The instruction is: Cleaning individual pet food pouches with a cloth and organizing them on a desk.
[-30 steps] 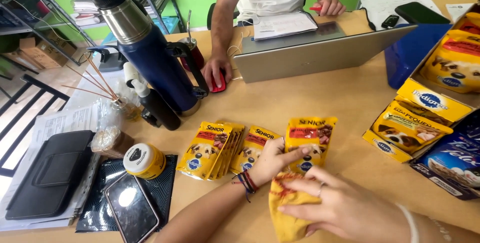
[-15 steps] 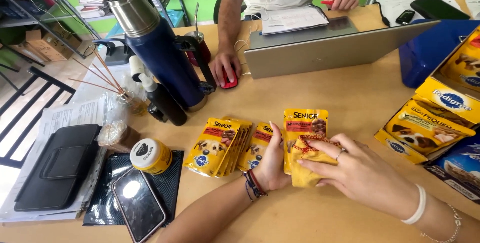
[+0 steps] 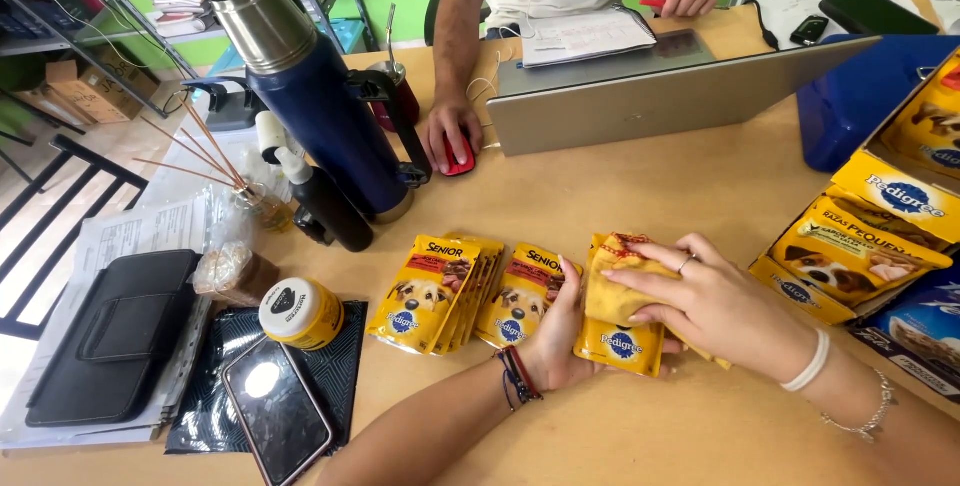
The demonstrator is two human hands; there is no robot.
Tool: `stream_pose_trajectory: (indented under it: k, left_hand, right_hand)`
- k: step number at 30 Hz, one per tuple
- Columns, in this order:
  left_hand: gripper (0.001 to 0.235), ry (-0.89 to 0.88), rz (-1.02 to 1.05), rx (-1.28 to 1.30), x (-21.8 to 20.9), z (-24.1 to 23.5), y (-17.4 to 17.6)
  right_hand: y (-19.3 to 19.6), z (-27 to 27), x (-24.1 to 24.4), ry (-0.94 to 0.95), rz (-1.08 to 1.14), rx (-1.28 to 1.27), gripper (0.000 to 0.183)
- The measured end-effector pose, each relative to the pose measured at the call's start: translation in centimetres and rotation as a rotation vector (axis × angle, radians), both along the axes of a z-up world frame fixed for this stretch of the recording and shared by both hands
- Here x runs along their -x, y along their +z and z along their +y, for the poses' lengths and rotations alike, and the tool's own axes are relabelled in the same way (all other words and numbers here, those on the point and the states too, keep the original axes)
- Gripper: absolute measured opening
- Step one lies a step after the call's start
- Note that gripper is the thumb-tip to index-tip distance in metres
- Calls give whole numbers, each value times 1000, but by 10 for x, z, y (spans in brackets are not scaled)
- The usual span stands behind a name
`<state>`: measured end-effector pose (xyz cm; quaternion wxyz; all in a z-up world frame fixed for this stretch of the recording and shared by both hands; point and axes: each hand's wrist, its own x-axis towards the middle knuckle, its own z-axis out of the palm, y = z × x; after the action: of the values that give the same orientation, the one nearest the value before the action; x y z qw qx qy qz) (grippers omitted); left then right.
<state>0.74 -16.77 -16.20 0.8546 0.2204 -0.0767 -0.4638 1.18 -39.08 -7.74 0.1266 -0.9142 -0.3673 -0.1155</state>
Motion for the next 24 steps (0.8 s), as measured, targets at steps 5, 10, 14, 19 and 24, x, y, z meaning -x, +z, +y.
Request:
stream_pose_trajectory:
  k: [5, 10, 14, 19, 24]
  left_hand:
    - [127, 36, -35, -112, 5, -5, 14]
    - [110, 191, 30, -199, 10, -5, 40]
    - [115, 156, 79, -179, 10, -3, 37]
    - [114, 118, 97, -200, 9, 0, 26]
    - [115, 89, 107, -62, 6, 1, 13]
  right_hand:
    - [1, -21, -2, -2, 103, 55, 52]
    - [-8, -29, 6, 156, -40, 195, 54]
    - [-1, -12, 24, 238, -107, 207, 53]
    - [1, 12, 42, 190, -160, 249, 54]
    - [-3, 19, 39, 170, -189, 146, 53]
